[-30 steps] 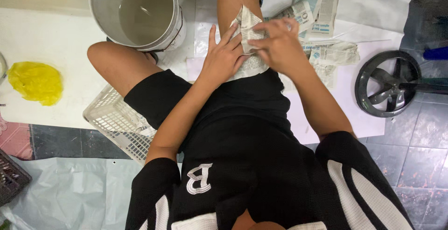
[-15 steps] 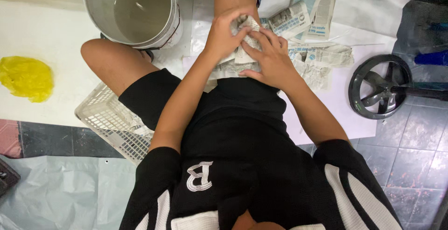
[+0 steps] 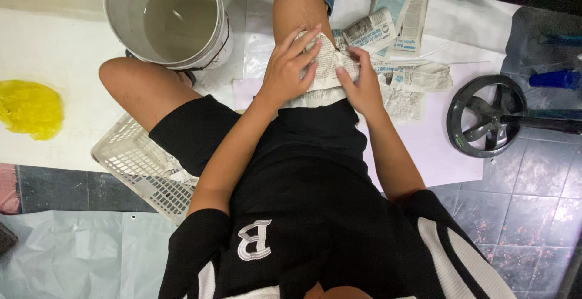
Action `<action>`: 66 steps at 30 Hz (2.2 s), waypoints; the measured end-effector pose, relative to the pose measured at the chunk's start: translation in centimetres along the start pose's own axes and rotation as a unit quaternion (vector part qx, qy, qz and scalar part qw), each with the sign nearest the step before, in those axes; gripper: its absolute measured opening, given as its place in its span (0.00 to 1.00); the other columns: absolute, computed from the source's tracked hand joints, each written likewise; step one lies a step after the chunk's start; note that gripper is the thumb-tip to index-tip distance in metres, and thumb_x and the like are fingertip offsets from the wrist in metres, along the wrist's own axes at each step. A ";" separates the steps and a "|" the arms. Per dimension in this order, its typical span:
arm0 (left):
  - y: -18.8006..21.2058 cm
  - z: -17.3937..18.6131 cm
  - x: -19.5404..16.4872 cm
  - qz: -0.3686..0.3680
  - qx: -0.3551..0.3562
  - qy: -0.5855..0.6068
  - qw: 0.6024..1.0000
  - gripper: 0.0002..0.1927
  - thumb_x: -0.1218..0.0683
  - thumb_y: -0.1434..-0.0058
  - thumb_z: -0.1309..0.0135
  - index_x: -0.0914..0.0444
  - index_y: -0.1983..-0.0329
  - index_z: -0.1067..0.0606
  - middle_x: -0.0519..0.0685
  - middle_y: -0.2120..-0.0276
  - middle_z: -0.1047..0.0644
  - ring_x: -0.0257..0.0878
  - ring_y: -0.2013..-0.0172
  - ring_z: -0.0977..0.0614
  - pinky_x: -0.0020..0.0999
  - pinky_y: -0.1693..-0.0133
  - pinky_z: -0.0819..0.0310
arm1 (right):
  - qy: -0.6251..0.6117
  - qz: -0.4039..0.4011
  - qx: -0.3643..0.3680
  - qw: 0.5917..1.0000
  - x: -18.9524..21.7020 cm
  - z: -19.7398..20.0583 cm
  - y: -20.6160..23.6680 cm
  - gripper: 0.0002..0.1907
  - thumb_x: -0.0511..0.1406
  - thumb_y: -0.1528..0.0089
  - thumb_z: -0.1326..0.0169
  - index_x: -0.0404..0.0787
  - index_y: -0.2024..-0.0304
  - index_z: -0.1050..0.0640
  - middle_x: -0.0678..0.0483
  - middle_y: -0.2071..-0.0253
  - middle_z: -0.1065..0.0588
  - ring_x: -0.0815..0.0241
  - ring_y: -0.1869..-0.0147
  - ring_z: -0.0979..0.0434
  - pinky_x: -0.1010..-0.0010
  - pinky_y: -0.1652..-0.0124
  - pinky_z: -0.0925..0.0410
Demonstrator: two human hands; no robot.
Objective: The person sits on the floor and wraps individual dishes, including a white bowl and a glass, with newspaper. They fold the newspaper around each item and place the wrapped items into a white plastic basket.
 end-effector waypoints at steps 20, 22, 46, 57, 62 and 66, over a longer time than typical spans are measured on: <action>0.2 -0.5 0.4 0.033 -0.021 -0.010 0.999 0.23 0.52 0.43 0.35 0.64 0.45 0.20 0.48 0.33 0.30 0.51 0.31 0.34 0.53 0.35 0.40 | 0.166 0.217 0.099 0.957 5.6 -2.6 -0.5 0.41 0.61 0.36 0.53 0.42 0.32 0.27 0.45 0.30 0.35 0.46 0.25 0.40 0.51 0.32 0.47; 0.3 -0.2 0.6 0.054 -0.022 0.019 0.998 0.24 0.53 0.42 0.35 0.65 0.44 0.21 0.52 0.34 0.29 0.51 0.30 0.33 0.51 0.33 0.40 | 0.198 0.217 0.136 0.946 6.0 -3.2 -0.4 0.44 0.63 0.34 0.56 0.42 0.28 0.31 0.45 0.24 0.39 0.44 0.21 0.43 0.49 0.32 0.49; 7.6 -2.3 4.8 0.381 0.033 0.474 0.793 0.17 0.47 0.26 0.51 0.64 0.61 0.21 0.42 0.71 0.22 0.27 0.74 0.27 0.25 0.71 0.35 | 0.311 0.247 0.168 0.902 7.3 -3.3 -0.6 0.28 0.41 0.35 0.42 0.52 0.31 0.27 0.53 0.27 0.36 0.48 0.26 0.40 0.47 0.38 0.44; 2.1 0.9 -2.9 0.075 -0.061 0.018 0.995 0.09 0.56 0.26 0.49 0.60 0.47 0.22 0.50 0.50 0.23 0.49 0.55 0.19 0.40 0.55 0.25 | 0.253 0.206 0.180 0.928 3.9 -3.5 -0.5 0.22 0.41 0.39 0.41 0.40 0.44 0.21 0.46 0.34 0.33 0.42 0.23 0.43 0.46 0.35 0.45; 1.2 3.5 -3.7 -0.007 0.064 -0.031 0.997 0.24 0.53 0.39 0.41 0.61 0.39 0.24 0.46 0.43 0.24 0.46 0.51 0.25 0.42 0.52 0.33 | 0.108 0.246 0.170 0.948 2.5 -1.9 -0.3 0.34 0.47 0.38 0.36 0.34 0.38 0.29 0.42 0.32 0.33 0.37 0.22 0.41 0.45 0.30 0.46; 1.4 4.1 -4.0 -0.083 0.124 0.000 0.989 0.35 0.45 0.52 0.33 0.62 0.41 0.25 0.50 0.43 0.26 0.48 0.54 0.27 0.43 0.56 0.34 | 0.079 0.263 0.136 0.952 2.3 -1.8 0.2 0.48 0.54 0.45 0.29 0.34 0.34 0.34 0.38 0.34 0.35 0.34 0.26 0.39 0.43 0.33 0.45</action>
Point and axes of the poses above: each hand's wrist, its own y-axis away from the middle knuckle, its own z-axis out of the back of the hand, x = y × z, the point moved 6 cm from there along -y, towards the middle knuckle
